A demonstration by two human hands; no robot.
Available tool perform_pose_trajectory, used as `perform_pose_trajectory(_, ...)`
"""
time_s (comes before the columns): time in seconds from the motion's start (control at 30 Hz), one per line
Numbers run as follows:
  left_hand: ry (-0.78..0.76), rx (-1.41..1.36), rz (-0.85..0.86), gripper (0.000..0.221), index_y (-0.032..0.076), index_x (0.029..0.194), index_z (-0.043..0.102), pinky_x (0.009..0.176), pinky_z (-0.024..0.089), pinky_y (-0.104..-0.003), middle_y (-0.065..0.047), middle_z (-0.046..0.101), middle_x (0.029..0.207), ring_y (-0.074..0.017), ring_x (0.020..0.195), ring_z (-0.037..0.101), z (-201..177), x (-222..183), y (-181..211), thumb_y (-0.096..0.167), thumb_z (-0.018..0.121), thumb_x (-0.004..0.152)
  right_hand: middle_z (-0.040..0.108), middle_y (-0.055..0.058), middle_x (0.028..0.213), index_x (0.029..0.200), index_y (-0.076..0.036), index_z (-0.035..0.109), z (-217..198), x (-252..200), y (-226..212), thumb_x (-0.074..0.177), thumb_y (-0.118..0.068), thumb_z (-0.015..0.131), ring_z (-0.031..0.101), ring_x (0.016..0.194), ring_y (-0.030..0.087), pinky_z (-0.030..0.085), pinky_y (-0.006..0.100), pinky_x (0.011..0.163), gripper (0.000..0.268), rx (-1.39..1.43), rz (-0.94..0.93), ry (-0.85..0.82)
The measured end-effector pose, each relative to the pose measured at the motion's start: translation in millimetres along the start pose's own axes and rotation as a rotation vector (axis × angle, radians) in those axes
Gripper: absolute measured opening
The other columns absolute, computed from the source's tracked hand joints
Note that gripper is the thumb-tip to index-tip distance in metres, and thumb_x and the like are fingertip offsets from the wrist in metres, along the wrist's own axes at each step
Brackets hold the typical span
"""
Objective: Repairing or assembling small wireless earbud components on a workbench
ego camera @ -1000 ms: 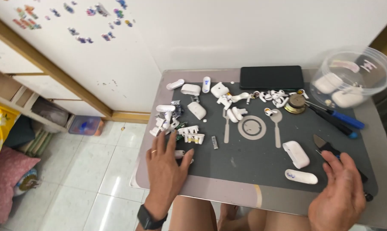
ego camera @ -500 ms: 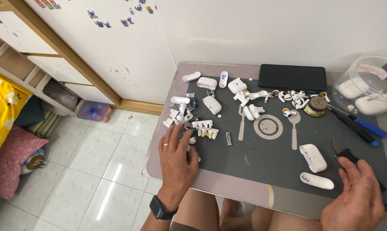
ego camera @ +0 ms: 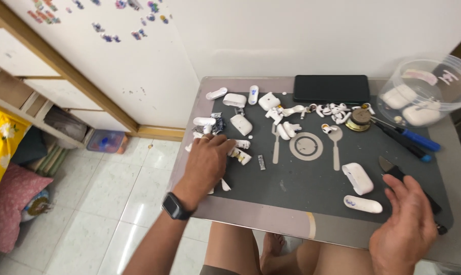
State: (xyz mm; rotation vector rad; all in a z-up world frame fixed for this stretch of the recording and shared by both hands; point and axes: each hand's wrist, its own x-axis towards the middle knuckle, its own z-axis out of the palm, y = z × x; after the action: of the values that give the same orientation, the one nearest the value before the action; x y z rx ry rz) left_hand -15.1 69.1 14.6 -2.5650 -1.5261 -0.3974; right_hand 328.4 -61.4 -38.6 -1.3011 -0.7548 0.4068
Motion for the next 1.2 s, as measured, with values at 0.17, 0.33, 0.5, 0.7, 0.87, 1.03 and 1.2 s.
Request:
perform_pose_trajectory(0.17,-0.024,0.031,0.016,0.032,0.016,0.119,0.066,0.073,0.049,-0.050,-0.009,0.068,0.090,-0.0369,0.083,0.062,12,10,-20,0.011,0.066,0.088,0.060,0.031,0.131,0.149,0.013,0.047,0,-1,-11,0.119,-0.031,0.038,0.059,0.133,0.039,0.049,0.050,0.111,0.054,-0.012,0.024,-0.040)
perform_pose_trajectory(0.33,-0.028,0.053,0.137,0.039,0.018,0.126,0.066,0.069,0.047,-0.045,-0.009,0.056,0.096,-0.0295,0.080,0.053,11,23,-25,0.012,0.069,0.088,0.063,0.027,0.129,0.147,0.012,0.050,1,-1,-10,0.118,-0.026,0.038,0.062,0.131,0.031,0.051,0.041,0.110,0.049,0.011,0.055,-0.023)
perform_pose_trajectory(0.5,-0.003,-0.018,0.162,0.016,0.011,0.104,0.072,0.068,0.049,-0.049,-0.009,0.064,0.090,-0.0334,0.081,0.056,11,30,-31,0.016,0.067,0.090,0.060,0.030,0.132,0.149,0.010,0.047,-2,0,-4,0.118,-0.033,0.038,0.059,0.132,0.040,0.050,0.051,0.109,0.054,0.007,0.043,-0.044)
perform_pose_trajectory(0.7,0.157,-0.239,0.051,0.029,0.008,0.120,0.068,0.079,0.052,-0.046,-0.009,0.071,0.110,-0.0349,0.092,0.065,11,11,-41,0.014,0.070,0.092,0.059,0.031,0.131,0.149,0.012,0.046,-1,1,-9,0.117,-0.032,0.039,0.058,0.132,0.042,0.050,0.052,0.108,0.055,-0.006,0.049,-0.053)
perform_pose_trajectory(0.87,0.269,-0.395,-0.026,0.025,0.005,0.118,0.070,0.083,0.055,-0.040,-0.010,0.073,0.112,-0.0290,0.098,0.069,-15,-7,-28,0.014,0.072,0.094,0.064,0.032,0.127,0.143,0.019,0.055,3,-10,-11,0.122,-0.014,0.040,0.063,0.125,0.038,0.052,0.048,0.108,0.042,-0.118,-0.143,0.002)
perform_pose_trajectory(1.03,0.283,-0.457,-0.184,0.029,0.002,0.121,0.070,0.069,0.055,-0.035,-0.010,0.078,0.105,-0.0240,0.083,0.073,-23,-16,-26,0.013,0.071,0.094,0.063,0.035,0.143,0.134,0.021,0.067,24,-56,-48,0.114,0.008,0.045,0.061,0.135,0.041,0.048,0.043,0.100,0.033,-0.326,-0.474,-0.029)
perform_pose_trajectory(1.2,0.254,-0.766,-0.478,0.038,0.007,0.130,0.070,0.081,0.057,-0.025,-0.006,0.077,0.120,-0.0118,0.089,0.068,-36,-24,-13,0.018,0.069,0.094,0.074,0.020,0.112,0.117,0.009,0.070,57,-70,-44,0.096,0.008,0.064,0.073,0.099,0.030,0.060,0.039,0.091,0.022,-0.200,-0.714,-0.362)
